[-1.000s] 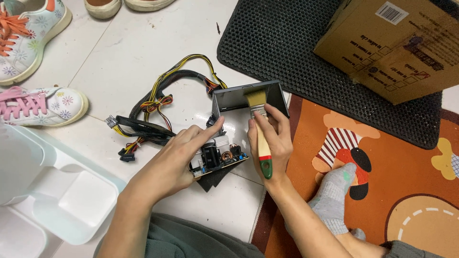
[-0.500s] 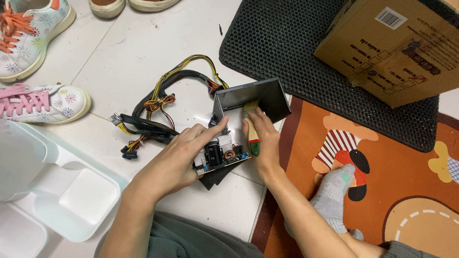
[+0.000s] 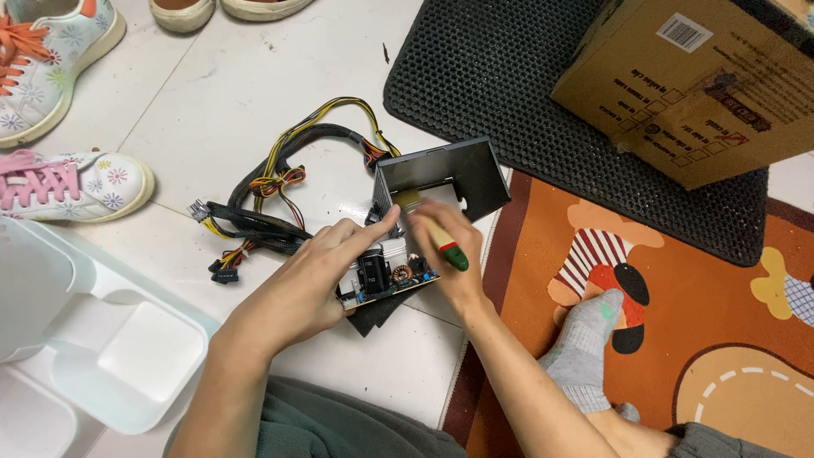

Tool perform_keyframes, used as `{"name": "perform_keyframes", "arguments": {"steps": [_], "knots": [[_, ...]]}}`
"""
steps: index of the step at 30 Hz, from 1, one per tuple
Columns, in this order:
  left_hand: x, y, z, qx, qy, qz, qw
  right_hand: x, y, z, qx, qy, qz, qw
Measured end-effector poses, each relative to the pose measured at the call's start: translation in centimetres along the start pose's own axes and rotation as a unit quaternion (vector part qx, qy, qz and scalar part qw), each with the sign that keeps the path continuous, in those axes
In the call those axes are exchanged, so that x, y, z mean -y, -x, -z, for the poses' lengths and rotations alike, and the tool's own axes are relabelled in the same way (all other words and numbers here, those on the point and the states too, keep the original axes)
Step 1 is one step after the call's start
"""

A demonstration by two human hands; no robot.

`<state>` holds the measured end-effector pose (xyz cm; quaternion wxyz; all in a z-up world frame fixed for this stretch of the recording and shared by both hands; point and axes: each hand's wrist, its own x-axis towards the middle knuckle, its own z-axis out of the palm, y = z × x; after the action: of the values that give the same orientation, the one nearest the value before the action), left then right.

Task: The person cleans a computer power supply unit using a paintbrush to remove dust from the circuit board and metal casing. They then handle a small plastic bag, possibly containing screws, and continue to brush and inspect the power supply components.

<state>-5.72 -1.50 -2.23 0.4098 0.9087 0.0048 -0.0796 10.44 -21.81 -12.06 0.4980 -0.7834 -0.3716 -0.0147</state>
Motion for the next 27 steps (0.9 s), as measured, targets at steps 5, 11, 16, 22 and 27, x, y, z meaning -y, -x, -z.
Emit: {"name": "perform_keyframes", "arguments": {"steps": [5, 11, 16, 22, 27], "knots": [[-0.1, -0.1, 0.0, 0.006, -0.011, 0.009, 1.0, -0.2, -0.1, 1.0, -0.054, 0.091, -0.006, 0.994], [0.2, -0.2, -0.2, 0.005, -0.014, -0.001, 1.0, 4.2, -1.3, 3.0, -0.123, 0.124, 0.084, 0.981], [0.0, -0.1, -0.1, -0.004, -0.01, -0.007, 1.0, 5.1, -1.5, 3.1, -0.203, 0.147, 0.109, 0.962], [0.1, -0.1, -0.2, -0.026, 0.002, -0.021, 0.999, -2.2, 0.3, 0.1, -0.058, 0.138, 0.0, 0.989], [0.1, -0.2, -0.2, -0.003, -0.014, -0.008, 1.0, -0.9, -0.6, 1.7, 0.021, 0.052, 0.055, 0.997]]}}
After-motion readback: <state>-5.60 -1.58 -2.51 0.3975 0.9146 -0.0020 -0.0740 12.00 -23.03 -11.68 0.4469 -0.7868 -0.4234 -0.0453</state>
